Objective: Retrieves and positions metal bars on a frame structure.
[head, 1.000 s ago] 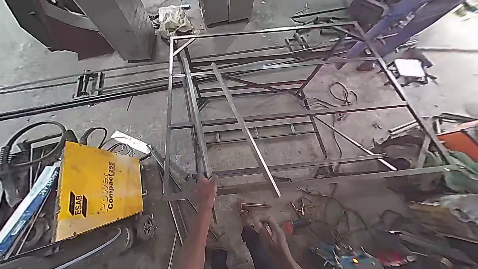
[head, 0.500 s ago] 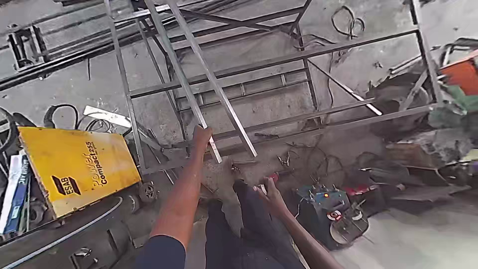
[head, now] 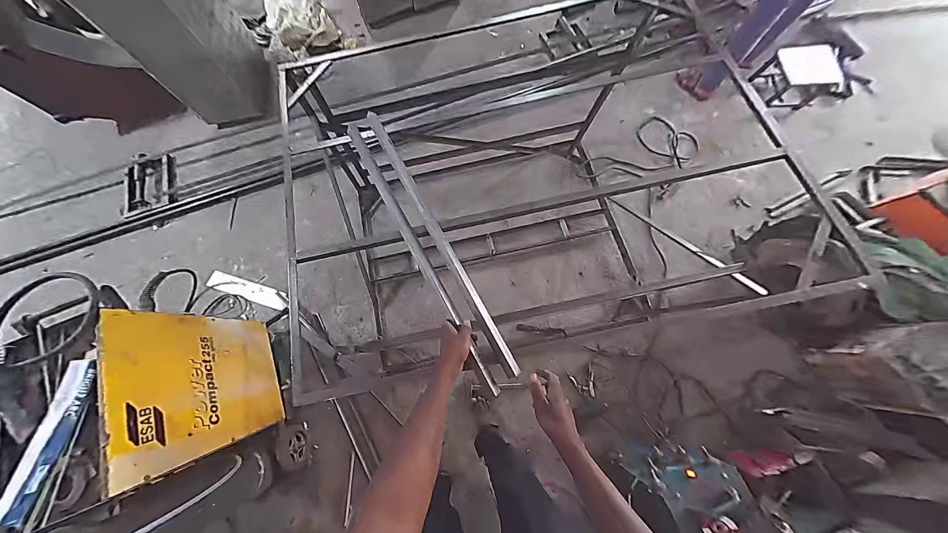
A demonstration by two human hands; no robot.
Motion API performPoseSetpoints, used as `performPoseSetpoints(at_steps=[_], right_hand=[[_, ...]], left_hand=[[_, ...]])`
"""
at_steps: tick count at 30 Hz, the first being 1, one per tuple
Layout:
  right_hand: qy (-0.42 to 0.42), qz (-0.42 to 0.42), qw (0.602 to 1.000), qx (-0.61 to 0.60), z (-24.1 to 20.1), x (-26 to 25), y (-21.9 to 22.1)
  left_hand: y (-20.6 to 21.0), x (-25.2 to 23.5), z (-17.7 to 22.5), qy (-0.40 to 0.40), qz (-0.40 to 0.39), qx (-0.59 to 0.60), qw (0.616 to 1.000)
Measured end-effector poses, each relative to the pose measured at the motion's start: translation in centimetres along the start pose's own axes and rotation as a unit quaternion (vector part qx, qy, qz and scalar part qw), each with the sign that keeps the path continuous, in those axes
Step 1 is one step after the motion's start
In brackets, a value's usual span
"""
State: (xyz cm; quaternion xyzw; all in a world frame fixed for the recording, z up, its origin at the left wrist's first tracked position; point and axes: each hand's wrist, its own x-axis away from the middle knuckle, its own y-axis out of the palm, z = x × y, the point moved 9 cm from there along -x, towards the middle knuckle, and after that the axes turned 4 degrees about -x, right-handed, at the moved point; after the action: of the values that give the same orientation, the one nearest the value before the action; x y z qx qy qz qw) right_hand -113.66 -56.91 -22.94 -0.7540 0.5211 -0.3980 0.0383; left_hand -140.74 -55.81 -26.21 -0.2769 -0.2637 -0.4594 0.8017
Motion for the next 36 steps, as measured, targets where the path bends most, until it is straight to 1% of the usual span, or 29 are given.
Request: performPoseSetpoints(at_steps=[4,7,12,16,22,24,25,26,28,30,32,36], right_hand=[[-0.026,-0.015,0.999,0.023,-2.0,-2.1,0.9],[-0.022,-0.026,0.999,0.033,-2.8,-2.6,1.5],[-0.018,-0.054,0.997,0.042,-2.6,-3.2,2.3],[-0.02,-0.064,0.996,0.053,-2.6,-3.1,2.5],[-0.024,-0.07,0.996,0.054,-2.5,-3.2,2.4],[-0.024,-0.074,0.997,0.019,-2.7,-3.4,2.5],[-0.013,-0.074,0.997,-0.017,-2.8,-3.5,2.4],[0.012,-0.076,0.995,-0.06,-2.5,-3.3,2.2],[0.103,-0.075,0.981,-0.147,0.5,-1.6,2.1],[0.151,-0.06,0.958,-0.235,2.1,-2.2,2.0],[0.178,-0.064,0.939,-0.289,2.7,-1.7,2.4],[0.184,-0.079,0.928,-0.314,3.0,-0.7,3.3]], left_hand=[[1.7,-0.4,0.6,0.019,-0.014,-0.004,1.0],[2.3,-0.8,0.8,0.039,-0.014,0.02,0.999],[2.6,-1.3,1.1,0.067,-0.014,0.063,0.996],[2.3,-2.0,1.1,0.105,0.013,0.084,0.991],[2.2,-2.4,1.3,0.125,0.032,0.109,0.986],[1.9,-2.5,1.7,0.125,0.035,0.107,0.986],[1.8,-2.5,1.9,0.121,0.038,0.097,0.987],[2.0,-2.4,1.5,0.109,0.035,0.075,0.991],[2.3,-1.2,-1.1,0.067,0.019,0.027,0.997],[2.5,-2.6,0.0,0.106,0.035,0.059,0.992],[2.5,-3.1,0.4,0.134,0.044,0.078,0.987],[2.4,-2.9,0.4,0.152,0.047,0.078,0.984]])
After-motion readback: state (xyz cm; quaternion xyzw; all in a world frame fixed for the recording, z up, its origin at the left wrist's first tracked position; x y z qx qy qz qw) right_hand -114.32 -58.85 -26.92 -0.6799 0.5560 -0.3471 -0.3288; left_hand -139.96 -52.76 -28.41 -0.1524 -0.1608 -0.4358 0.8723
